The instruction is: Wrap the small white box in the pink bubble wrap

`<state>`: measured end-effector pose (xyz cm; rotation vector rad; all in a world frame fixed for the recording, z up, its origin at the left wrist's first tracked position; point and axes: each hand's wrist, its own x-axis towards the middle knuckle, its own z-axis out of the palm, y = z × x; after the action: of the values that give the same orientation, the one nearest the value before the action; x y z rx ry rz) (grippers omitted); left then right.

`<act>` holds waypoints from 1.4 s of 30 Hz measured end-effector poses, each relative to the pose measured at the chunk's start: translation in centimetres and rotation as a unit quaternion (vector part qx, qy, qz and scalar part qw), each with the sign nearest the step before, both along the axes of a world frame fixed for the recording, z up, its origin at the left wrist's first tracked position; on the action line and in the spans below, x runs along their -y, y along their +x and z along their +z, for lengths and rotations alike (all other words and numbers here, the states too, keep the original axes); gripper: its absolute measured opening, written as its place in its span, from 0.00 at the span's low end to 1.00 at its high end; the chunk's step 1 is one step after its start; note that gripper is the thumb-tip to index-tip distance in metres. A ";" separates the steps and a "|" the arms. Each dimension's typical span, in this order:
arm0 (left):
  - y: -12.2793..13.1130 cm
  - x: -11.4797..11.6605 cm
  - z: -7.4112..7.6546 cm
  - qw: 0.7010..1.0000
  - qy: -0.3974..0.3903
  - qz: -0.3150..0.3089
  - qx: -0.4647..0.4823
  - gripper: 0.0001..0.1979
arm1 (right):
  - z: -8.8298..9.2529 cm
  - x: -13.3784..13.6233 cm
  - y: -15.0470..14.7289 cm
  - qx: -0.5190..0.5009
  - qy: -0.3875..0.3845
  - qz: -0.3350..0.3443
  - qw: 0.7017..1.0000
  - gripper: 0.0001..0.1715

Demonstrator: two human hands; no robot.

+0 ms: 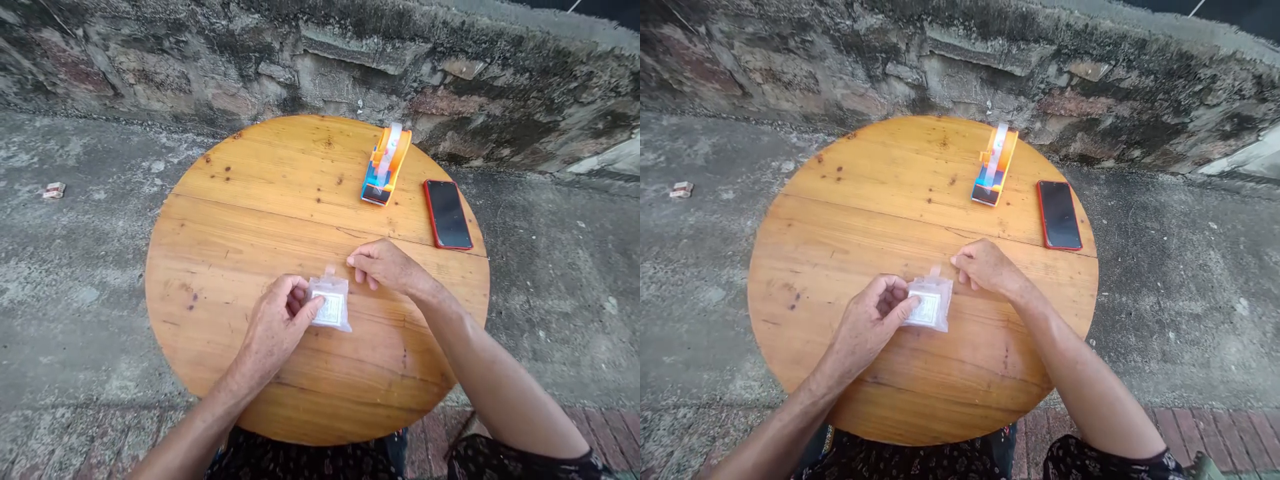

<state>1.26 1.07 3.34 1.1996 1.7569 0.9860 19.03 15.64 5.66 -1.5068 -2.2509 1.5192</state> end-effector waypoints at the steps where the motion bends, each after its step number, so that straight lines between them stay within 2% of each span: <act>1: 0.0 0.0 -0.1 1.000 0.002 -0.003 0.003 0.11 | 0.1 0.1 -0.3 0.013 -0.005 0.004 1.000 0.19; 7: 0.0 0.0 -0.4 1.000 0.011 -0.005 0.007 0.10 | 0.5 0.9 -1.7 0.021 -0.052 -0.028 0.998 0.10; 13: 0.0 0.1 -0.6 1.000 0.018 -0.004 0.007 0.10 | -0.3 0.5 -2.7 0.006 -0.120 -0.037 0.992 0.09; 20: 0.0 0.1 -0.6 1.000 0.014 -0.009 0.017 0.09 | 0.1 0.4 -2.9 -0.104 -0.174 -0.012 0.979 0.08; 24: -0.1 0.2 -0.5 1.000 0.011 -0.007 0.022 0.09 | 0.6 -0.1 -2.5 -0.073 -0.131 0.033 0.988 0.06; 28: 0.0 0.2 -0.5 1.000 0.014 -0.009 0.014 0.08 | 0.4 -0.6 -2.2 -0.049 -0.078 0.044 0.995 0.06; 33: 0.2 0.3 -0.5 0.998 0.056 0.009 -0.016 0.09 | -0.2 -0.7 -2.1 -0.082 -0.047 0.056 0.994 0.06; 37: 0.3 0.3 -0.3 0.993 0.101 -0.004 -0.060 0.07 | 0.0 -0.5 -2.1 -0.088 -0.025 0.068 0.993 0.06; 42: 0.2 0.1 0.1 0.992 0.098 -0.025 -0.072 0.03 | 0.7 -0.2 -2.1 -0.086 -0.019 0.083 0.993 0.07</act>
<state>1.49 0.92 3.49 1.4640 1.7622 1.0863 16.94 15.81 6.36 -1.1700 -2.3096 1.6714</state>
